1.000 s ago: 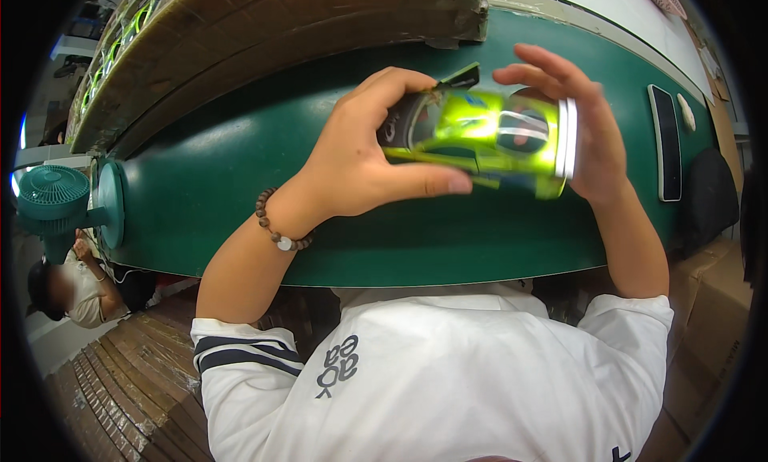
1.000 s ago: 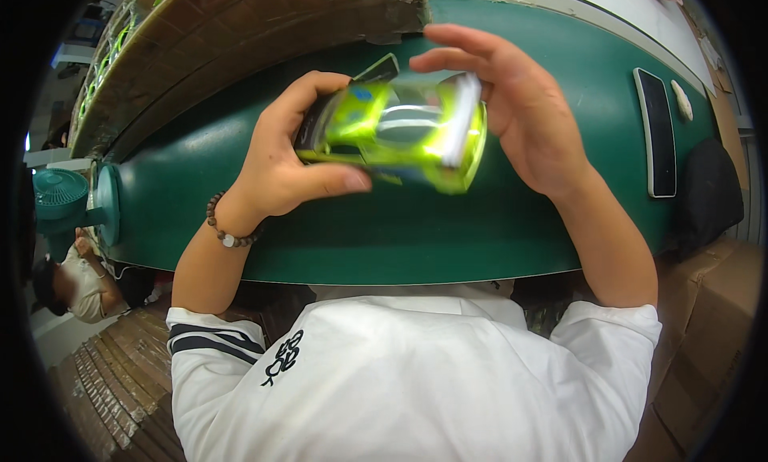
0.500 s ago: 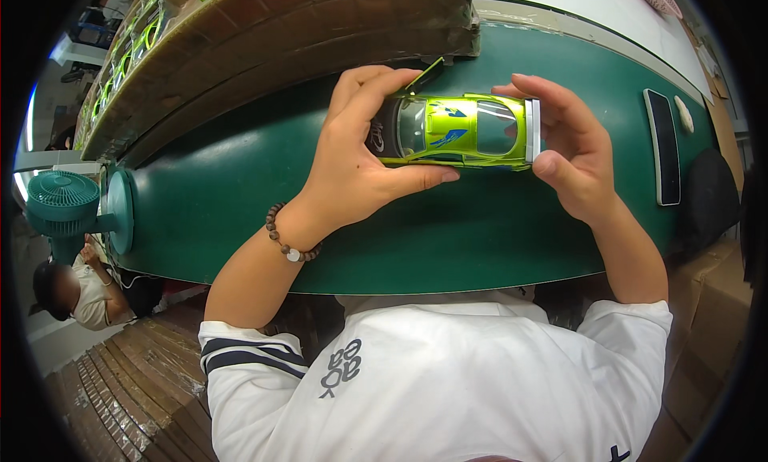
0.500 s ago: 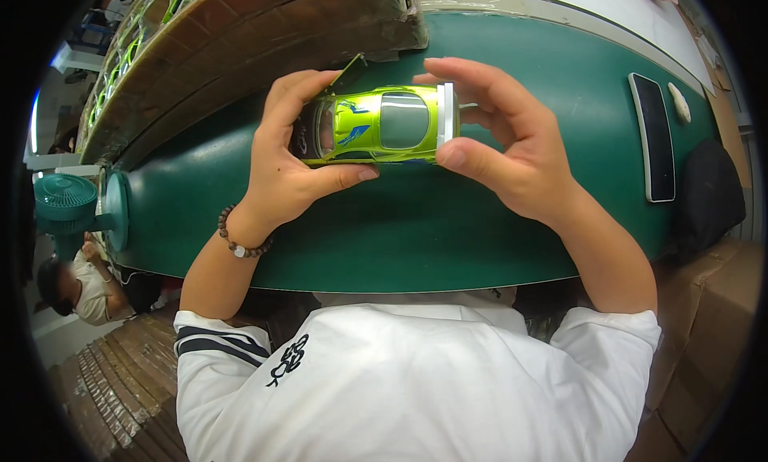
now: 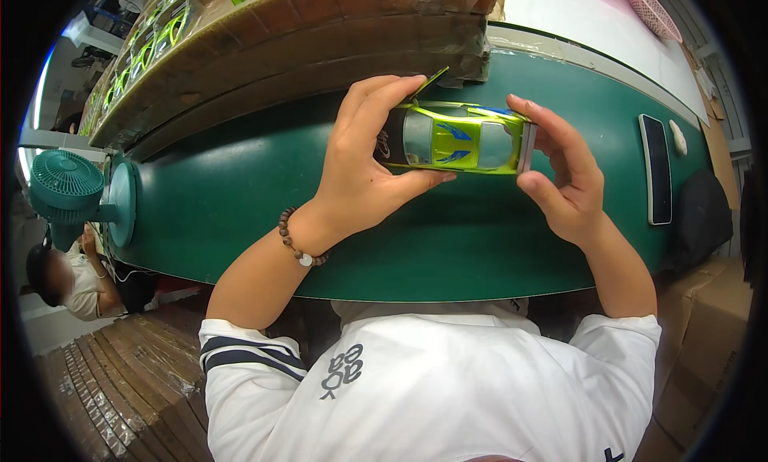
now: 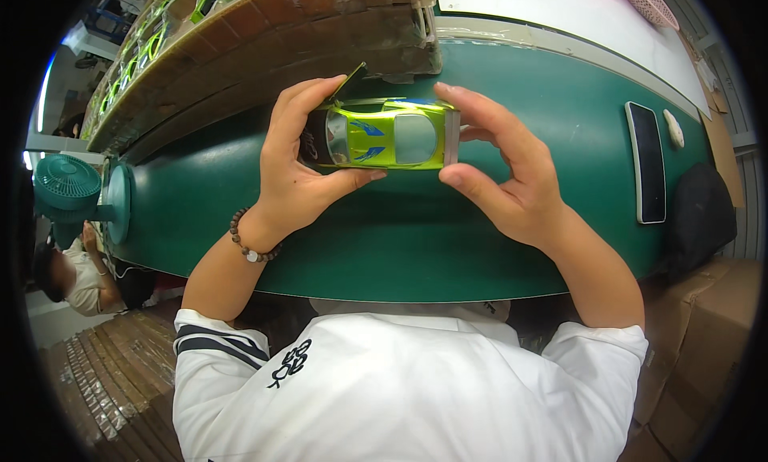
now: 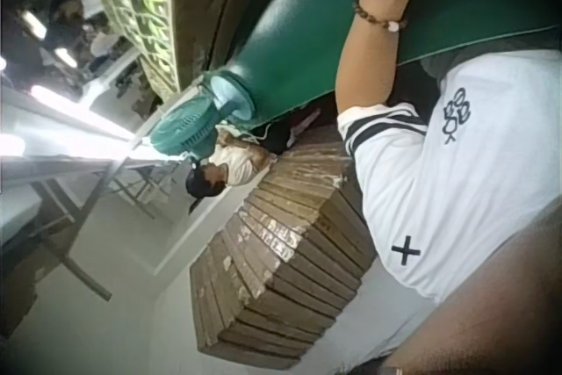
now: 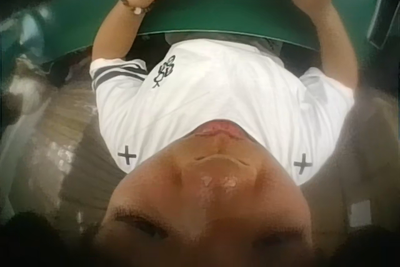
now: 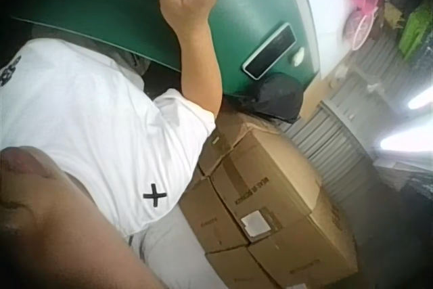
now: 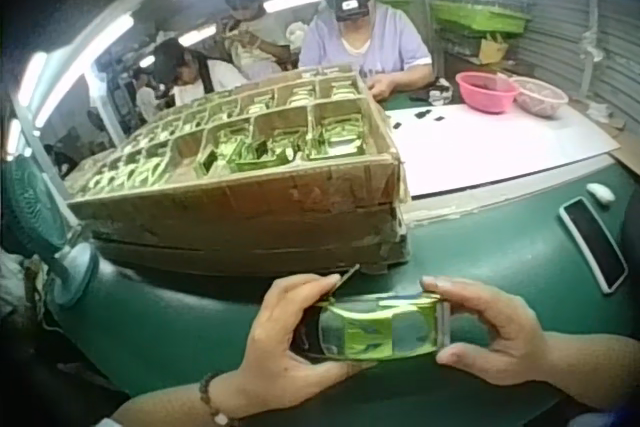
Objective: The person assembles small green toy cars by hand at a green workbench. They pick up a car body, insert small black components, and place the finished unit into a cardboard tray. The process is repeated for multiple units throughout the clip.
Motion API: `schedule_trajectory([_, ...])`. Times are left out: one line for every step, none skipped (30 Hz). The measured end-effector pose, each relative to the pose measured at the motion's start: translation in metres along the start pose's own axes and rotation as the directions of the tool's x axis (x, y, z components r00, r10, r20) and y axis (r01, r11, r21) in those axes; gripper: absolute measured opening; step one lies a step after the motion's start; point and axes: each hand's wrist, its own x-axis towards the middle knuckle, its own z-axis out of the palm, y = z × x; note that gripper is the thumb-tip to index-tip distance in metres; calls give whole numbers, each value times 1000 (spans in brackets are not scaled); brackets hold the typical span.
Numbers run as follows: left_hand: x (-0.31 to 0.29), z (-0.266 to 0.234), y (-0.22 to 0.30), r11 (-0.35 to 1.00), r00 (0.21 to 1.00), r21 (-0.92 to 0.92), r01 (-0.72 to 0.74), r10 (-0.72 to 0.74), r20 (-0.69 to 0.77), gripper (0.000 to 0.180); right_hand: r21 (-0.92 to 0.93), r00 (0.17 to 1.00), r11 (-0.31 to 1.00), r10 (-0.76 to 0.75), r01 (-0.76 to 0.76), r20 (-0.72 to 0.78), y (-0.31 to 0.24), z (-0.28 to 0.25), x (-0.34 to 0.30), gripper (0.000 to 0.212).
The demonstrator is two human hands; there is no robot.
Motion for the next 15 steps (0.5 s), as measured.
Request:
schedule_trajectory([-1, 0, -1, 1000, 1000, 8, -3, 3, -8, 81, -4, 1000, 1000, 6, -6, -8, 1, 1, 0, 60])
schedule_trajectory([-2, 1, -2, 1000, 1000, 16, -7, 7, -15, 81, -8, 1000, 1000, 11, -11, -16, 1, 2, 0, 60])
schedule_trajectory([0, 0, -1, 1000, 999, 25, -19, 20, -29, 81, -50, 1000, 999, -9, 9, 3, 1, 0, 1, 59])
schedule_trajectory([2, -2, 1, 1000, 1000, 22, -16, 16, -4, 80, -91, 999, 995, -29, 31, 23, -1, -2, 1, 59])
schedule_trajectory([1, -5, 5, 1000, 1000, 20, -12, 12, 19, 79, -132, 998, 990, -49, 54, 44, -4, -4, 0, 59])
schedule_trajectory([2, -7, 8, 1000, 999, 19, -13, 12, 35, 78, -188, 991, 975, -108, 121, 77, -7, -6, 2, 59])
schedule_trajectory([5, -11, 8, 998, 997, 21, -53, 51, 65, 74, -246, 979, 949, -171, 195, 113, -12, -10, 6, 59])
schedule_trajectory([5, -13, 12, 999, 994, 9, -42, 41, 100, 73, -300, 960, 915, -232, 269, 154, -18, -14, 10, 60])
schedule_trajectory([5, -13, 13, 998, 993, -39, -40, 44, 110, 71, -337, 945, 885, -274, 320, 179, -17, -18, 10, 63])
schedule_trajectory([4, -14, 15, 996, 992, -78, -39, 48, 115, 68, -356, 930, 862, -310, 362, 196, -25, -21, 14, 63])
schedule_trajectory([3, -15, 17, 990, 991, -143, 10, 9, 136, 66, -325, 903, 849, -345, 416, 256, -32, -23, 19, 63])
schedule_trajectory([3, -14, 17, 976, 987, -210, 59, -26, 160, 63, -294, 871, 834, -375, 466, 317, -35, -25, 23, 63])
schedule_trajectory([6, -19, 23, 949, 975, -278, 148, -93, 203, 59, -282, 870, 842, -364, 460, 333, -42, -24, 26, 62])
schedule_trajectory([11, -24, 24, 908, 960, -362, 210, -122, 251, 58, -271, 868, 849, -351, 453, 350, -49, -23, 32, 61])
schedule_trajectory([16, -31, 21, 925, 965, -348, 155, -65, 254, 57, -319, 836, 798, -376, 511, 400, -55, -24, 41, 55])
